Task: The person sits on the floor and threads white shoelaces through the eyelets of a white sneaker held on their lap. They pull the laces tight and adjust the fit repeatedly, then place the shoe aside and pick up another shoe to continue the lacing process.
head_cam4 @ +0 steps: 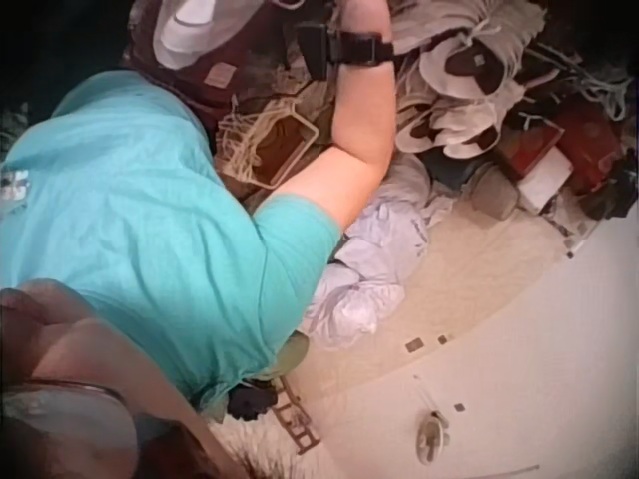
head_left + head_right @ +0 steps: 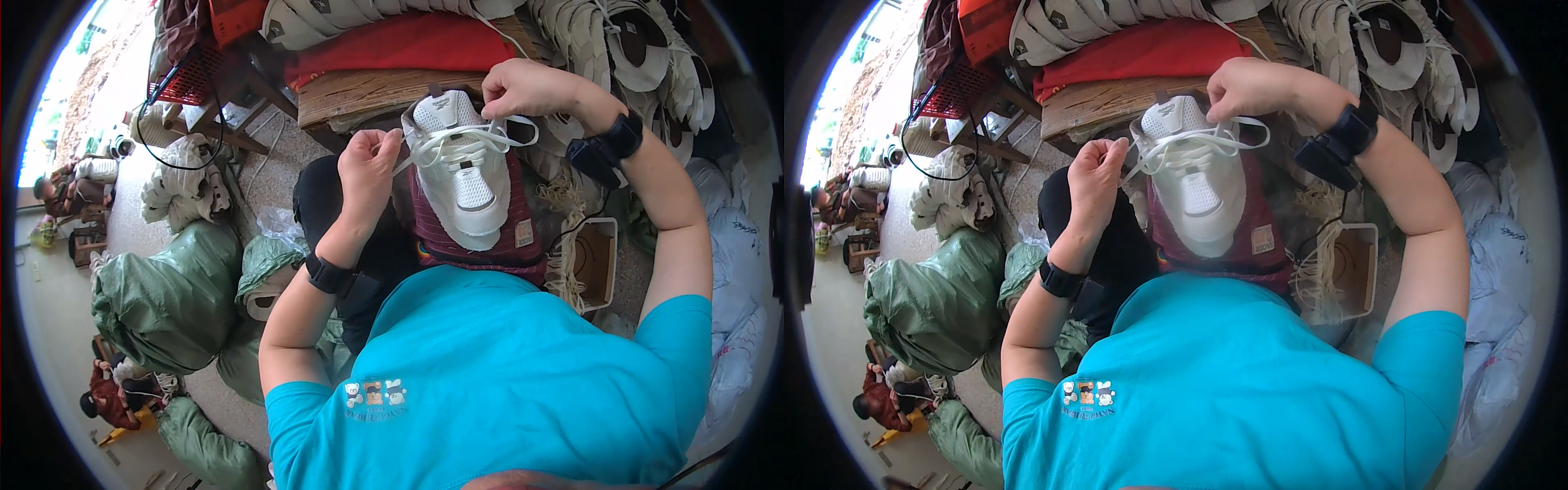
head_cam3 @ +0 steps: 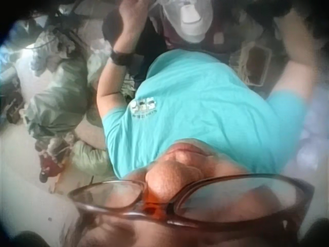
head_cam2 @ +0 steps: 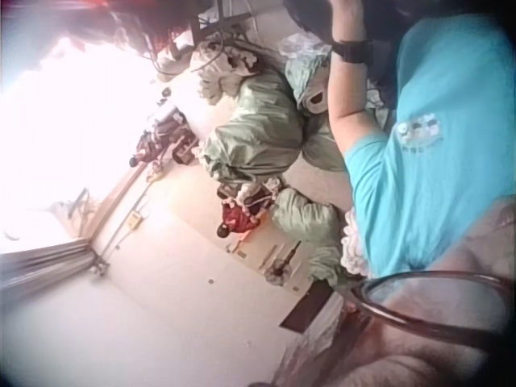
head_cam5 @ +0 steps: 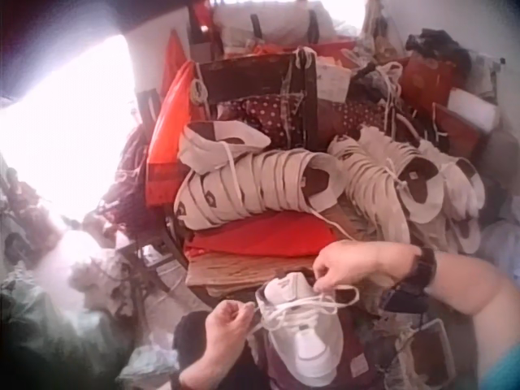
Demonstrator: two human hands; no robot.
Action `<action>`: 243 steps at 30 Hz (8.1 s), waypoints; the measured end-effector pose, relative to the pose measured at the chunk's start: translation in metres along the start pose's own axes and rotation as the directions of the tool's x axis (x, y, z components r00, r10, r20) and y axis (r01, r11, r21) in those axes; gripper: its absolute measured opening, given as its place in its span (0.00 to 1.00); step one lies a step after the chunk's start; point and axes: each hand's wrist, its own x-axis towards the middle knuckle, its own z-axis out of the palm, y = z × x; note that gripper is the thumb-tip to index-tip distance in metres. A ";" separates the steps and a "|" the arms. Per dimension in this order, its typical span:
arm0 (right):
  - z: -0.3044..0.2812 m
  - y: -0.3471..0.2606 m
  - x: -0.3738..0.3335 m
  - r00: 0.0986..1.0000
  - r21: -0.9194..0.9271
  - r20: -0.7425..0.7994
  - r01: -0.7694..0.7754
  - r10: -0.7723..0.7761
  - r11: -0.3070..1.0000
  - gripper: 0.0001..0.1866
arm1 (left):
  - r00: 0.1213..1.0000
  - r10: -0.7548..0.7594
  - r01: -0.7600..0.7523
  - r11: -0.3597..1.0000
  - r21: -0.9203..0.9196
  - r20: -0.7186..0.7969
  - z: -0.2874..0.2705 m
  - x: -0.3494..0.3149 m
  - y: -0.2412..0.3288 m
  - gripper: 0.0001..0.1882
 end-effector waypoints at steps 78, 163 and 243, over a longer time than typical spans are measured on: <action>0.056 0.023 0.007 0.670 0.147 -0.743 0.161 0.002 0.976 0.16 | 0.997 0.001 0.014 0.980 -0.198 0.078 0.000 0.000 -0.014 0.18; -0.121 -0.101 0.274 0.649 0.233 -0.659 0.658 -0.381 0.716 0.30 | 0.877 0.480 -0.465 0.828 -0.315 -0.030 -0.106 0.253 0.111 0.28; -0.153 -0.016 0.272 0.621 -0.419 -0.732 -0.087 -0.280 0.904 0.19 | 0.530 -0.715 0.395 0.683 -0.614 -0.455 -0.270 -0.143 -0.240 0.10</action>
